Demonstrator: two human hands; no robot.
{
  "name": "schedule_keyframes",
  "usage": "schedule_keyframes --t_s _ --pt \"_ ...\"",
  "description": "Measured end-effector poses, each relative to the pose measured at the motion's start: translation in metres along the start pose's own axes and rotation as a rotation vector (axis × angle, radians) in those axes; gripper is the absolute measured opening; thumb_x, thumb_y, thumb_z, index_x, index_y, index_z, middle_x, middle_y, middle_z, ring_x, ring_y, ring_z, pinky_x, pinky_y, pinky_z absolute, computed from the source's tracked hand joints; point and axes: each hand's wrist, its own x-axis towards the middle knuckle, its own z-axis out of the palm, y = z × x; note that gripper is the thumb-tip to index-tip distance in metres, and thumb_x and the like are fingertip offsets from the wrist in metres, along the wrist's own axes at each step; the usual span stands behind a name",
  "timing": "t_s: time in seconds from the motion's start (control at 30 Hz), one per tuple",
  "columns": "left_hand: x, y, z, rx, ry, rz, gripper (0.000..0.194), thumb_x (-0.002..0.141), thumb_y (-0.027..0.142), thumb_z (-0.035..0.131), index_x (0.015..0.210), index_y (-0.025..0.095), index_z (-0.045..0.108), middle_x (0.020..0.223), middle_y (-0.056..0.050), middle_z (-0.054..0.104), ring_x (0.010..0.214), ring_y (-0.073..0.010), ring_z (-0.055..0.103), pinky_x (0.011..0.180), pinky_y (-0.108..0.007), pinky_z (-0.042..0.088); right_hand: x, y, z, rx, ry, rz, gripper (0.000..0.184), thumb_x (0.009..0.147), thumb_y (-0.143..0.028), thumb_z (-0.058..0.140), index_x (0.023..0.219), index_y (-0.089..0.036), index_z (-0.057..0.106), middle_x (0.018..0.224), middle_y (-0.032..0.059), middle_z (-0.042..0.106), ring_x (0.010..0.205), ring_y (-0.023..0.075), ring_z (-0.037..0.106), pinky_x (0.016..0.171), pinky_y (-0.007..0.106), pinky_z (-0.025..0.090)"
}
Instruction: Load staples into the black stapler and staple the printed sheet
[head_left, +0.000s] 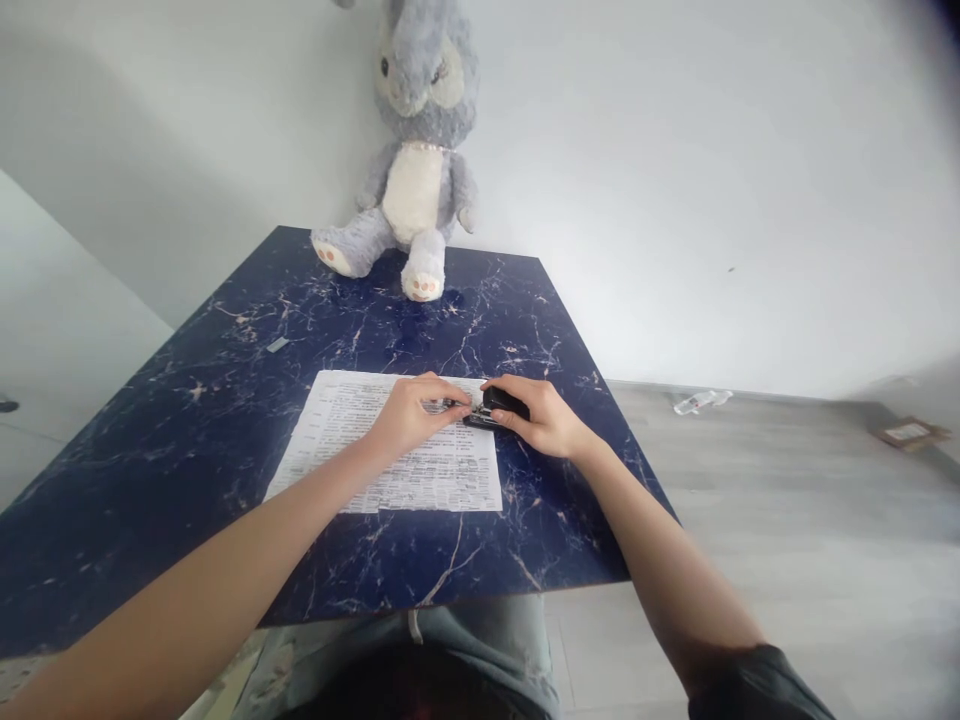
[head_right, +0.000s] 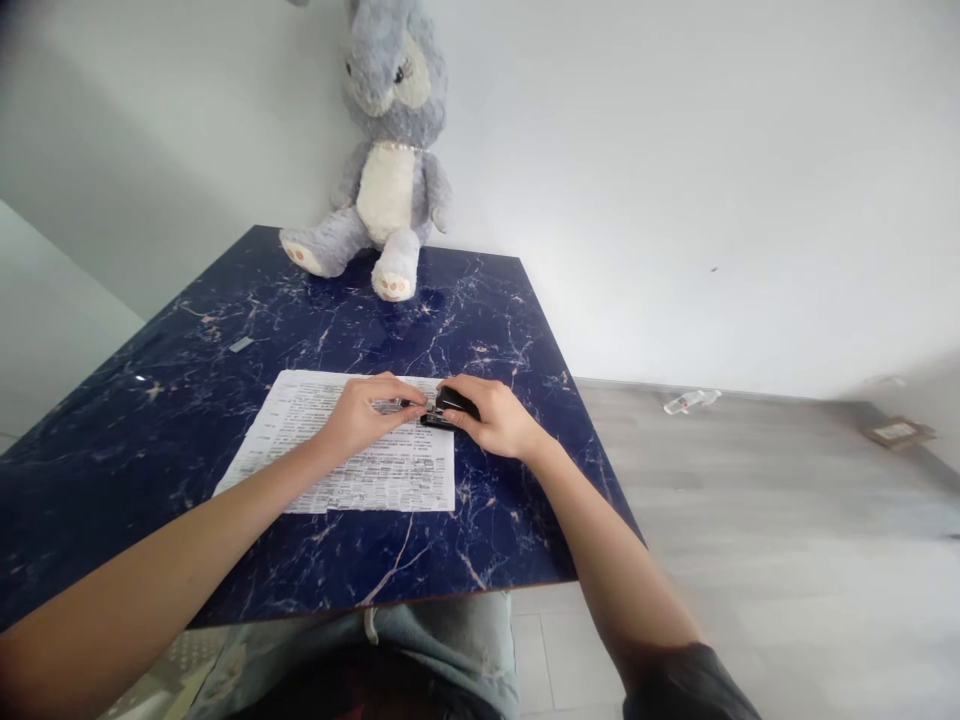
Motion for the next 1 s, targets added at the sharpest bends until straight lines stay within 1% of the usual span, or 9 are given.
schedule_keyframes --t_s 0.13,0.27,0.33,0.5,0.6,0.77,0.87,0.93,1.0 --pt "0.0 0.001 -0.001 -0.02 -0.012 0.009 0.006 0.089 0.025 0.083 0.094 0.026 0.083 0.093 -0.002 0.083 0.086 -0.0189 0.072 0.077 -0.034 0.058 0.0 0.001 -0.001 0.009 -0.001 -0.01 0.032 0.104 -0.037 0.059 0.13 -0.02 0.063 0.114 0.0102 0.074 0.099 0.0258 0.071 0.087 0.039 0.054" --pt "0.0 0.002 0.0 -0.035 0.021 0.052 0.007 0.089 0.025 0.082 0.096 0.027 0.083 0.096 -0.002 0.083 0.09 -0.0192 0.072 0.079 -0.034 0.059 0.0 0.001 -0.003 0.032 0.016 -0.002 0.031 0.105 -0.037 0.059 0.13 -0.02 0.063 0.114 0.0096 0.074 0.098 0.0243 0.07 0.087 0.038 0.054" --pt "0.0 0.001 0.0 -0.028 0.039 0.047 0.007 0.089 0.025 0.083 0.096 0.027 0.083 0.096 -0.002 0.083 0.092 -0.0196 0.071 0.081 -0.035 0.059 0.0 0.0 -0.003 0.025 0.019 0.006 0.031 0.105 -0.038 0.059 0.13 -0.02 0.063 0.114 0.0095 0.074 0.098 0.0241 0.07 0.086 0.038 0.053" --pt "0.0 0.003 -0.002 -0.002 -0.008 -0.003 0.006 0.089 0.024 0.082 0.094 0.027 0.083 0.095 -0.001 0.083 0.091 -0.02 0.071 0.083 -0.036 0.058 -0.001 -0.001 -0.002 0.007 0.004 0.008 0.03 0.105 -0.036 0.059 0.13 -0.02 0.063 0.114 0.0096 0.074 0.097 0.0239 0.07 0.085 0.037 0.053" --pt "0.001 0.004 -0.003 0.002 -0.024 -0.01 0.005 0.089 0.024 0.082 0.094 0.027 0.083 0.095 -0.001 0.083 0.09 -0.0201 0.071 0.083 -0.036 0.057 -0.001 -0.001 -0.002 0.012 0.006 0.004 0.032 0.105 -0.037 0.06 0.131 -0.02 0.064 0.113 0.0092 0.074 0.097 0.0233 0.07 0.086 0.036 0.053" --pt "0.001 -0.001 -0.004 -0.011 -0.035 -0.01 0.006 0.092 0.026 0.079 0.096 0.028 0.083 0.099 -0.002 0.083 0.093 -0.0208 0.072 0.086 -0.038 0.058 -0.001 0.007 -0.011 0.072 0.023 0.034 0.032 0.104 -0.04 0.06 0.127 -0.02 0.066 0.111 0.0081 0.075 0.096 0.023 0.07 0.087 0.036 0.052" --pt "0.0 -0.005 -0.005 -0.091 -0.096 -0.02 0.014 0.096 0.026 0.073 0.105 0.029 0.083 0.106 -0.003 0.082 0.1 -0.0213 0.073 0.093 -0.04 0.058 -0.002 0.012 -0.019 0.134 0.011 0.019 0.033 0.103 -0.044 0.061 0.123 -0.018 0.068 0.106 0.0071 0.074 0.091 0.0222 0.068 0.085 0.035 0.051" --pt "-0.001 -0.006 -0.004 -0.161 -0.167 -0.071 0.018 0.098 0.027 0.07 0.111 0.03 0.082 0.11 -0.004 0.081 0.102 -0.0214 0.074 0.094 -0.04 0.058 -0.003 0.012 -0.022 0.16 -0.006 -0.011 0.035 0.103 -0.046 0.06 0.121 -0.017 0.069 0.101 0.0065 0.072 0.087 0.0211 0.066 0.082 0.034 0.05" --pt "-0.002 -0.004 -0.003 -0.213 -0.201 -0.146 0.025 0.094 0.028 0.075 0.119 0.03 0.08 0.11 -0.004 0.081 0.102 -0.022 0.074 0.094 -0.04 0.058 -0.003 0.007 -0.022 0.179 -0.034 -0.052 0.035 0.103 -0.048 0.06 0.117 -0.017 0.07 0.095 0.0056 0.069 0.082 0.0197 0.062 0.078 0.033 0.048"
